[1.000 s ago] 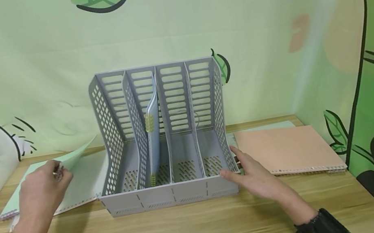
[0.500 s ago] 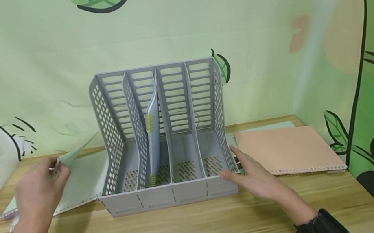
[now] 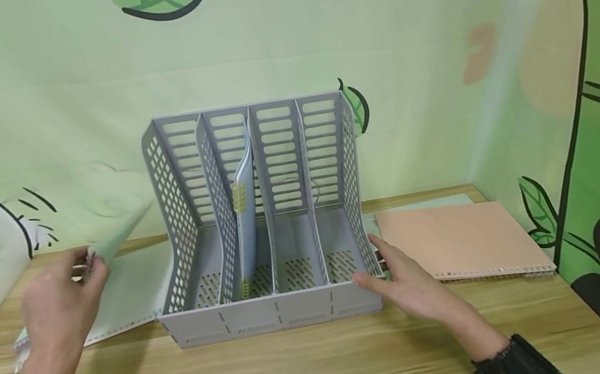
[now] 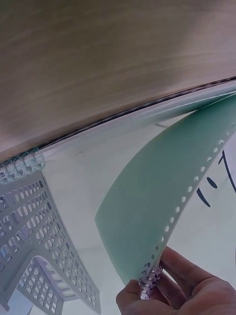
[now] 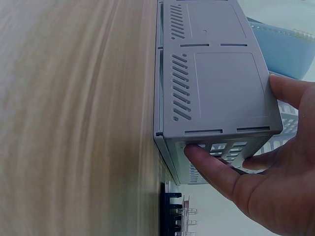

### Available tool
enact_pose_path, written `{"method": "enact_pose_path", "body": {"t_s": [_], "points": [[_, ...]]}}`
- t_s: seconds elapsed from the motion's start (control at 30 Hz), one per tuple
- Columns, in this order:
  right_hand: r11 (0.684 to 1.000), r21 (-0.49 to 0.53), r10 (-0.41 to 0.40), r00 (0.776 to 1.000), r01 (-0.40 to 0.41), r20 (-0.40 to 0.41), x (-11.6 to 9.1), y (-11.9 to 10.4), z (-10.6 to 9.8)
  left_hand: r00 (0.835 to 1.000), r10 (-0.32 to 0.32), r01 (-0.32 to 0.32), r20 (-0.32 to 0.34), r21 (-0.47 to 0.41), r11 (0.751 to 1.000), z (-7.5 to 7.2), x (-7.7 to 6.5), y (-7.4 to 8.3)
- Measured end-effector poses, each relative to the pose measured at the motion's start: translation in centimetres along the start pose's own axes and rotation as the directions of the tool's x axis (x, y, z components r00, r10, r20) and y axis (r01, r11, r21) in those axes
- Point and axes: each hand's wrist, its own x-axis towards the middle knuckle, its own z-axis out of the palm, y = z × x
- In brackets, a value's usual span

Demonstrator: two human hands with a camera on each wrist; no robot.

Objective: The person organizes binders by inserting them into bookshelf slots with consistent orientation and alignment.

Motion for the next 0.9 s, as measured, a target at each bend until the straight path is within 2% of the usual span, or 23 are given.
{"method": "enact_pose_path", "body": {"t_s": [0.2, 0.47, 0.9], "points": [[1.000, 0.004, 0.002, 1.000, -0.002, 0.001, 0.0, 0.0, 0.0, 0.999, -0.029, 0.030, 0.042, -0.031, 0.999, -0.1, 0.1, 0.3], [1.000, 0.003, 0.002, 1.000, -0.002, 0.000, 0.1, 0.1, 0.0, 1.000, -0.025, 0.026, 0.016, -0.073, 0.997, -0.2, 0.3, 0.5], [1.000, 0.002, -0.002, 1.000, 0.002, -0.001, 0.0, 0.0, 0.0, 0.996, -0.064, 0.070, 0.057, -0.106, 0.992, -0.5, 0.3, 1.1]]}}
